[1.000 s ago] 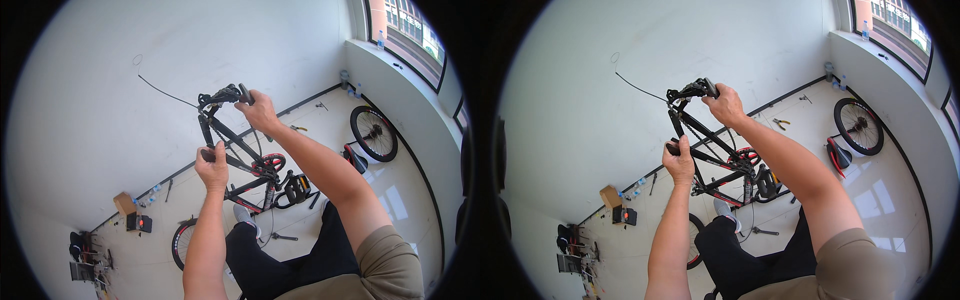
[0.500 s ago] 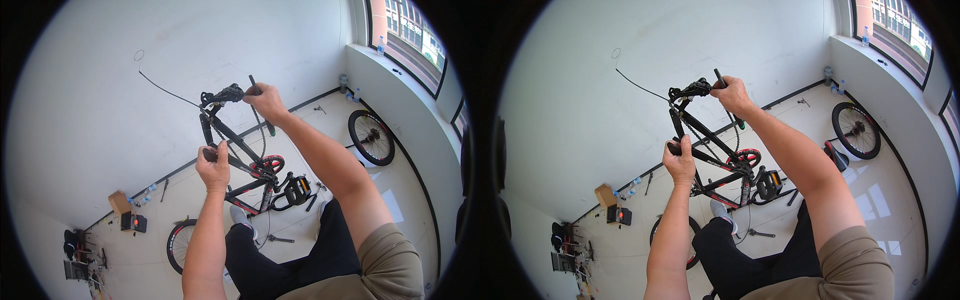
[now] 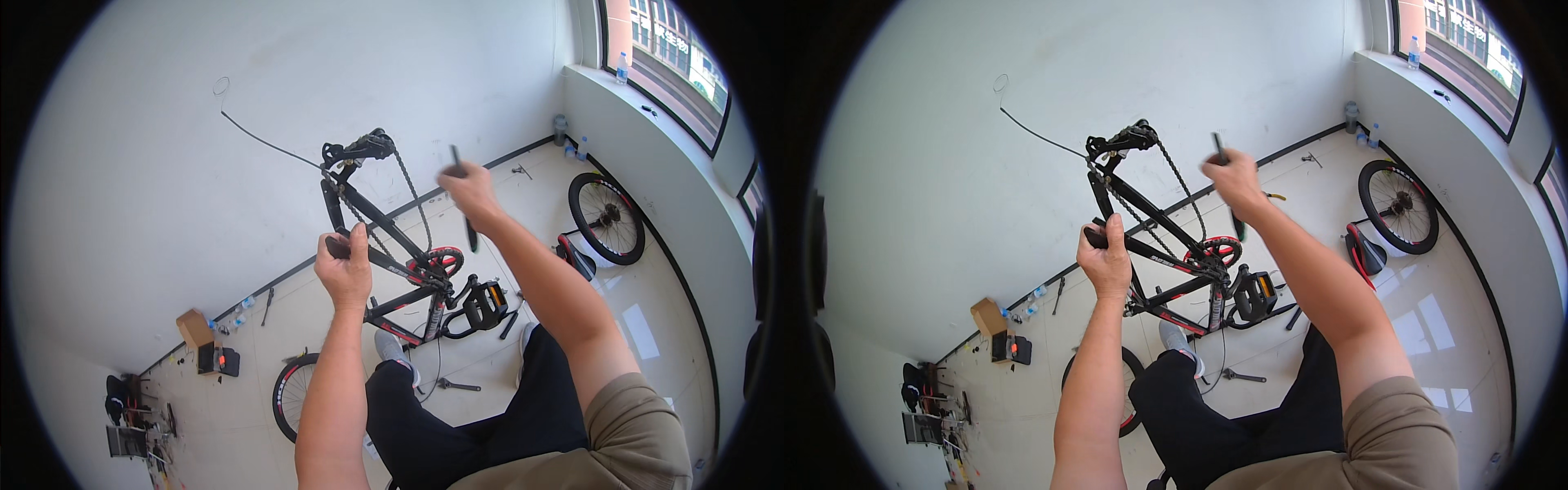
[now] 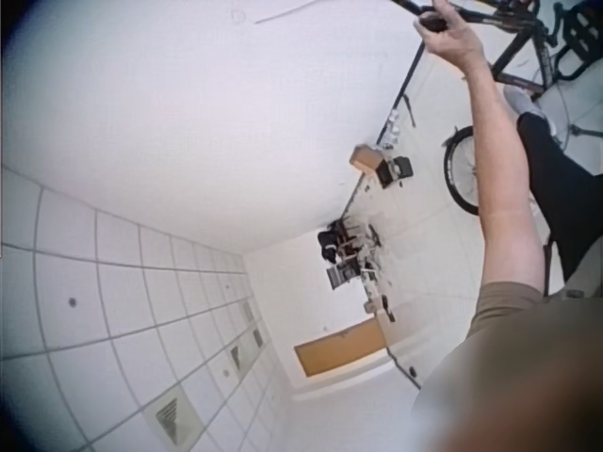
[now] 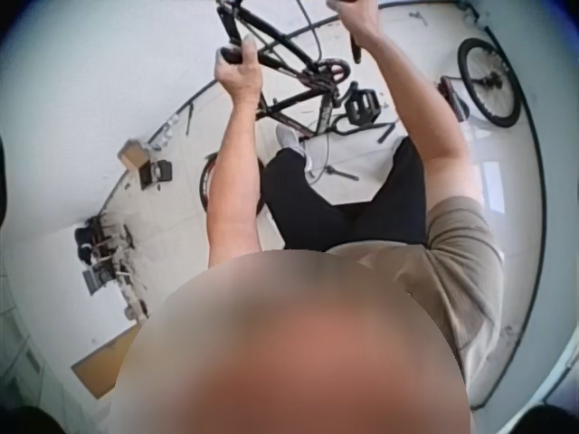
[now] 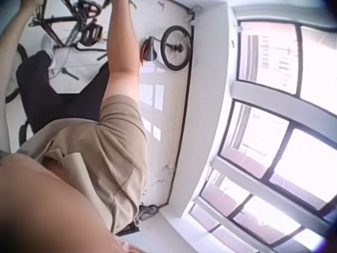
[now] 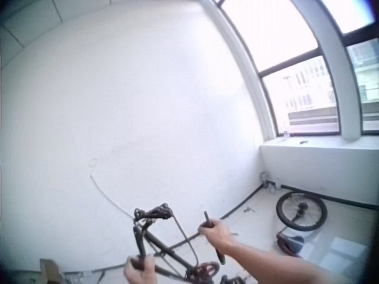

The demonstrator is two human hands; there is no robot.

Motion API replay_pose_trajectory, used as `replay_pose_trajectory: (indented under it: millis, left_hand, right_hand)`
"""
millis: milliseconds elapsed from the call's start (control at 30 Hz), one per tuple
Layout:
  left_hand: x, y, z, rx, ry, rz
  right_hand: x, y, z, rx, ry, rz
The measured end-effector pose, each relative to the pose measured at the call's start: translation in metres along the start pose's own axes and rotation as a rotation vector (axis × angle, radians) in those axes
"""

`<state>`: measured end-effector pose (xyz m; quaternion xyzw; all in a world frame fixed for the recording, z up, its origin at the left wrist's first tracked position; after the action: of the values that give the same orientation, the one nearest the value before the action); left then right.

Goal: The person uses pliers to adjust and manipulate the bicycle chain and derailleur on an inverted bicycle frame. They repeatedly reposition the chain and use the pliers to apply tension or make adjustments to the drivetrain components.

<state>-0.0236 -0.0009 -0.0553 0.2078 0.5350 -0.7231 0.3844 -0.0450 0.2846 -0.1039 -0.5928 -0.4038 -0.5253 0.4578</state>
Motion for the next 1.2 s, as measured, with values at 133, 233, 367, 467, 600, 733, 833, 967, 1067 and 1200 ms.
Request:
replay_pose_trajectory:
  millis: [133,233,367,467,600,733,833,967,1067,1200]
  left_hand:
    - [-0.002,-0.001,0.002,-0.007,-0.010,-0.010]
    - [-0.001,-0.001,0.001,-0.021,-0.016,-0.013]
    - [0.000,-0.001,0.000,-0.010,-0.001,-0.005]
    - [0.005,-0.001,0.003,-0.005,-0.041,0.011]
    - [0.003,-0.002,-0.001,-0.007,-0.015,-0.009]
    - [0.004,-0.002,0.000,-0.010,0.011,0.004]
    - [0.006,-0.002,0.001,-0.002,0.000,-0.016]
    - [0.007,-0.002,0.001,-0.004,-0.006,-0.023]
    - [0.006,-0.002,0.000,-0.009,-0.001,-0.011]
    - [0.005,-0.002,0.001,-0.012,-0.014,0.011]
  right_hand:
    - [-0.060,0.073,0.053,-0.046,0.139,-0.140]
    - [-0.114,0.149,0.066,-0.058,0.181,-0.340]
    - [-0.136,0.223,0.016,0.079,-0.592,-0.652]
    - [-0.117,0.224,0.001,0.148,-0.580,-0.537]
    - [-0.113,0.219,-0.015,0.140,-0.283,-0.460]
    - [-0.116,0.222,-0.043,0.167,-0.454,-0.476]
    - [-0.119,0.222,-0.054,0.150,-0.496,-0.479]
    - [-0.127,0.227,-0.063,0.166,-0.649,-0.508]
    - [-0.125,0.228,-0.066,0.176,-0.633,-0.502]
    - [-0.129,0.224,-0.067,0.208,-0.561,-0.520]
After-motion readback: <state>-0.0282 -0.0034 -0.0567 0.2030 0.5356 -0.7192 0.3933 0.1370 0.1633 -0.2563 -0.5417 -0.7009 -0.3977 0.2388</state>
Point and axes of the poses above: each hand's wrist, its own y-axis away from the middle knuckle, its own z-axis out of the back of the hand, x = y × z, the point moved 7 cm from there along -y, towards the middle knuckle, and after that the axes turned 14 degrees about x, right-handed, at the moved point
